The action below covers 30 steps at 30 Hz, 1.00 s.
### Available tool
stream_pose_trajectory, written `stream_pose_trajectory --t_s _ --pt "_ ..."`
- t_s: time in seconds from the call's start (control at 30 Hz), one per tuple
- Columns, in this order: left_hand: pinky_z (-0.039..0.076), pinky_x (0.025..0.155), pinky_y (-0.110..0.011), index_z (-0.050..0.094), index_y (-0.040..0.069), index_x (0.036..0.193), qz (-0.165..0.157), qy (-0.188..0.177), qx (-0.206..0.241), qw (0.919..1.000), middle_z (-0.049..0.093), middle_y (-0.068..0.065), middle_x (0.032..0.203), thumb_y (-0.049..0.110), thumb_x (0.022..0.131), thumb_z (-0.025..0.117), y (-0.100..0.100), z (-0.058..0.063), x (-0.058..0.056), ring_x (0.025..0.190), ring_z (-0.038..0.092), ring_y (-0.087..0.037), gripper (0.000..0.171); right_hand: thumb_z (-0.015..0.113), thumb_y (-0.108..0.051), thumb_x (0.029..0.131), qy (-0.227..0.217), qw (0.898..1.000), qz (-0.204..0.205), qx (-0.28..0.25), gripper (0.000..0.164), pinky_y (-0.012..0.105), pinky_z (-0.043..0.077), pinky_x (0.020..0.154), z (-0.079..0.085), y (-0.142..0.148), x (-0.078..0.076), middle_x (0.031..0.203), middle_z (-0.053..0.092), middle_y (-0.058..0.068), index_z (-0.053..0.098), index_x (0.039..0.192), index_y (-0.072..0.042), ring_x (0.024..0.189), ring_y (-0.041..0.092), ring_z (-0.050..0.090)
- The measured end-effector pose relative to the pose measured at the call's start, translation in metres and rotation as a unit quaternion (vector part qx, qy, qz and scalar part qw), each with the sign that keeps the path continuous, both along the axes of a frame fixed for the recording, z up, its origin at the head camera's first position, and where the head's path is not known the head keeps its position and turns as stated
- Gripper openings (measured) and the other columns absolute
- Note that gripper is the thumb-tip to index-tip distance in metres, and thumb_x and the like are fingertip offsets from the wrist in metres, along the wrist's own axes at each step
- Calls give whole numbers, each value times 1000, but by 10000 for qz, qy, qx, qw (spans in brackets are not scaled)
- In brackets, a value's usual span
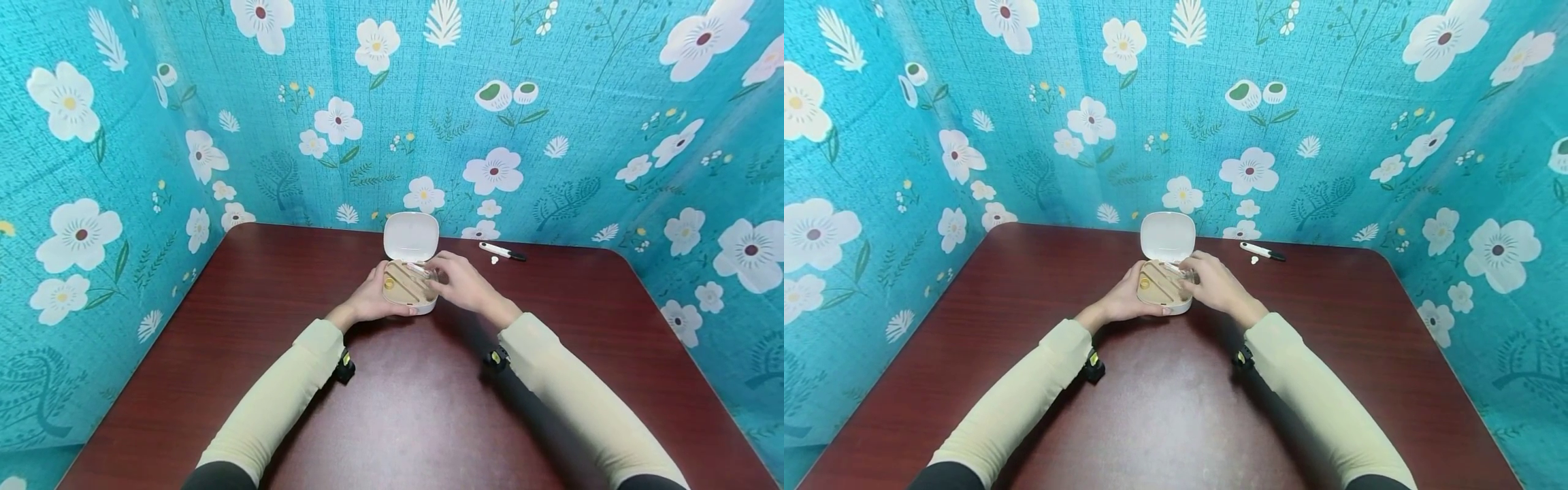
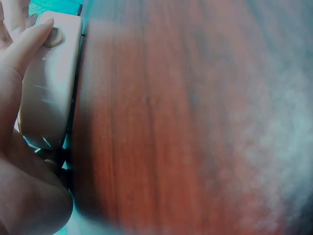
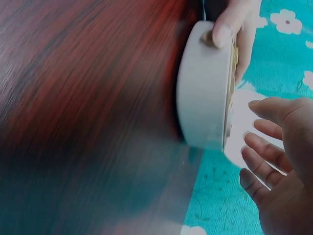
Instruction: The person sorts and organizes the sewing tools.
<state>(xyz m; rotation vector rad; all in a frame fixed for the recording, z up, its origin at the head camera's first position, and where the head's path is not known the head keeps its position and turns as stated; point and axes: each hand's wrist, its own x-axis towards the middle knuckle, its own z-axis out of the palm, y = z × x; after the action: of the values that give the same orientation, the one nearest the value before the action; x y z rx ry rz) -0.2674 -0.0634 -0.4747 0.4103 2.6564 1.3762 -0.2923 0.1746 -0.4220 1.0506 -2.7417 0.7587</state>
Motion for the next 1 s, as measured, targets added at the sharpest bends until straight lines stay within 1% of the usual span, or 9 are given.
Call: stream_pose_trajectory --t_s 0.2,0.37,0.47,0.57,0.63,0.7,0.87,0.93,1.0 --pt "40 108 -42 30 16 151 2 50 -16 10000 41 -10 141 44 65 96 0 -1 -2 124 49 -24 112 76 -10 91 15 9998 -189 -57 27 46 54 86 -3 16 -3 110 67 17 72 115 1 97 34 67" --pt "41 106 -41 32 15 150 20 47 49 10000 43 -9 139 43 64 97 0 -1 -3 122 50 -24 111 75 -15 93 139 9973 -572 439 31 48 55 87 -7 29 -5 114 64 15 70 121 -1 102 31 66" --pt "41 106 -41 33 15 150 30 50 80 10000 44 -9 138 42 64 97 0 -1 -3 120 50 -24 110 73 -20 95 251 9925 -886 801 33 49 55 86 -10 36 -9 117 62 13 68 123 -3 104 29 63" --pt "41 106 -40 33 14 150 34 55 93 9999 43 -10 139 42 64 97 0 -1 -3 121 49 -23 111 70 -23 96 308 9874 -1191 998 35 52 54 86 -13 44 -14 119 61 15 67 124 -2 107 33 62" --pt "41 106 -40 32 15 150 33 47 71 10000 43 -10 139 44 64 97 -1 -2 -3 122 49 -23 112 70 -23 97 238 9848 -1397 1009 37 55 53 88 -15 49 -18 121 60 18 66 125 -1 109 36 62" --pt "41 107 -40 31 16 151 30 26 52 10000 42 -9 140 45 63 97 -1 -4 -4 122 49 -23 113 69 -23 97 109 9821 -1587 1005 39 57 50 93 -17 54 -23 129 58 23 64 127 1 116 39 60" --pt "41 107 -41 28 17 151 18 29 -49 10000 42 -9 141 50 62 96 -1 -13 -11 123 49 -22 117 67 -23 99 -269 9767 -1897 964 45 61 46 100 -22 67 -34 143 49 29 60 134 3 127 45 53" --pt "40 106 -40 28 18 152 16 29 -80 10000 41 -8 141 51 61 95 -1 -17 -14 123 49 -21 118 66 -22 99 -379 9758 -1945 930 47 61 45 100 -23 71 -37 142 49 29 58 136 5 126 45 53" --pt "40 106 -40 28 19 152 12 37 -71 10000 41 -8 141 51 61 96 -1 -17 -15 123 49 -21 118 66 -19 99 -445 9761 -1939 870 48 60 46 99 -23 75 -40 139 49 29 56 138 7 124 46 53"
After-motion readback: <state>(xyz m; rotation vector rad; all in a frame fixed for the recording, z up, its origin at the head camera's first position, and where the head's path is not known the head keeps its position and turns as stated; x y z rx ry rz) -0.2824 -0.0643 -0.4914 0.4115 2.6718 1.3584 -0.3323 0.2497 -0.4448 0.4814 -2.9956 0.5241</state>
